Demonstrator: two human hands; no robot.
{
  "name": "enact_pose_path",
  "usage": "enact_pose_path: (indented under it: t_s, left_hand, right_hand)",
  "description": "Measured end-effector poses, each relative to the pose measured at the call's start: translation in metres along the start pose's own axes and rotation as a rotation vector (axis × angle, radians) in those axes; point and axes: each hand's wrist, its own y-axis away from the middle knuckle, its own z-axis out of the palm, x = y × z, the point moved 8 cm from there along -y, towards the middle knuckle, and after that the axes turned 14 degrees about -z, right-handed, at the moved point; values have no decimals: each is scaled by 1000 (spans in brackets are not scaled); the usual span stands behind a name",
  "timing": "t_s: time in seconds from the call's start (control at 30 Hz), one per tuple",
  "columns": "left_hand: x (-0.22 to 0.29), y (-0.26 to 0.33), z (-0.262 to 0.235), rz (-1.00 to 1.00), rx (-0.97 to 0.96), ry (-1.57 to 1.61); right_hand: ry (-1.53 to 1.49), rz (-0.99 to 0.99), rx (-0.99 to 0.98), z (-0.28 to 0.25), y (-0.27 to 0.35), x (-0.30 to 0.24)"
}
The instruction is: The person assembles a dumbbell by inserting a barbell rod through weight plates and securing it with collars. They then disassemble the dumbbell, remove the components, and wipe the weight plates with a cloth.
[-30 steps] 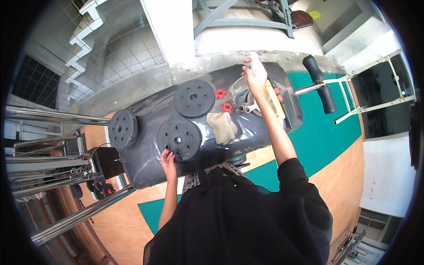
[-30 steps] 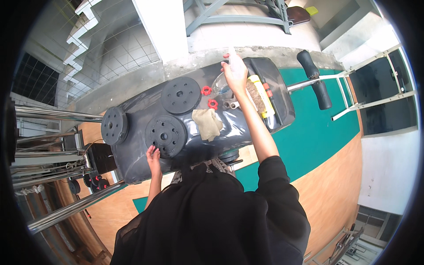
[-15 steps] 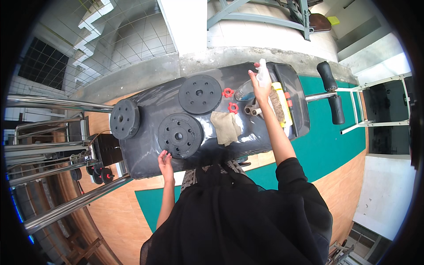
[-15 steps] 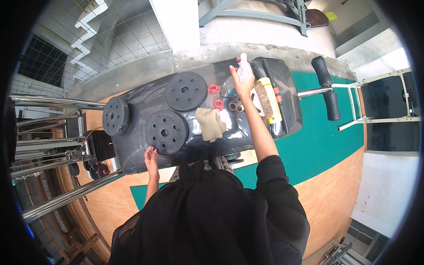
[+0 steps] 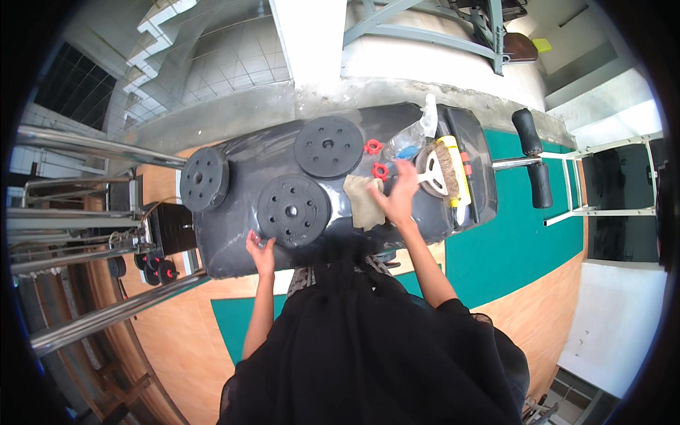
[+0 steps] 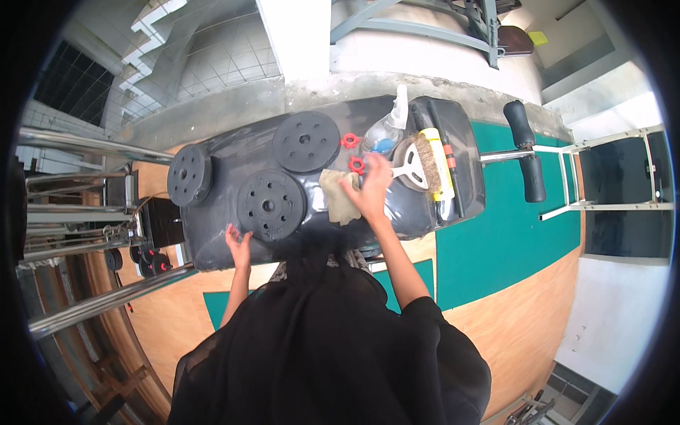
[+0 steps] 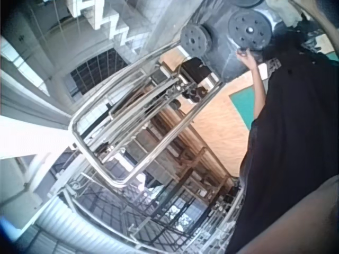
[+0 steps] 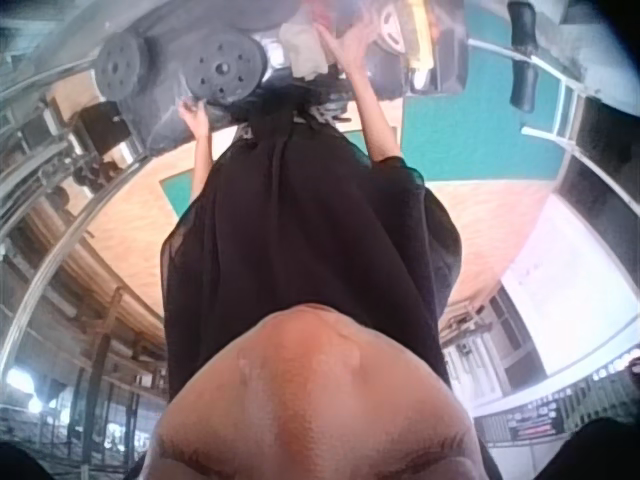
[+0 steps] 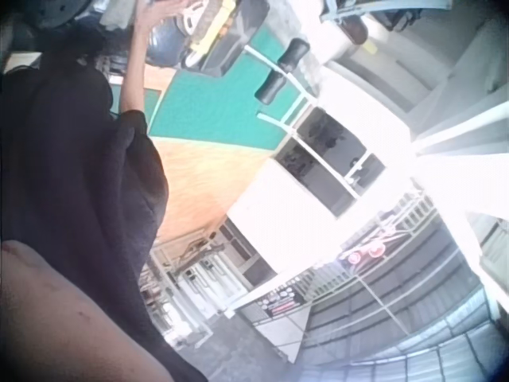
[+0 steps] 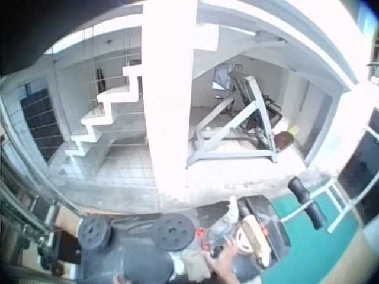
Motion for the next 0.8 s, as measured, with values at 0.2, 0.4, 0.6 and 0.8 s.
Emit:
enact_pose_path:
  t_s: [0.2,0.4,0.6,0.8]
  left_hand:
    - [-14,-17,19,-6,-252,-195]
    - [-15,-8,23,-6,-364,-148]
    - [-12,3,21,28,-352,-230]
    - [-16,9,22,64,-312,-319]
  right_hand:
    - [207,-131,-495,74,34,-39]
    - [-2,-130,-472,66,16,-46]
    - [-175,-329,-418,92,-40,-155]
    - [103,-487,-680,193,3,-205]
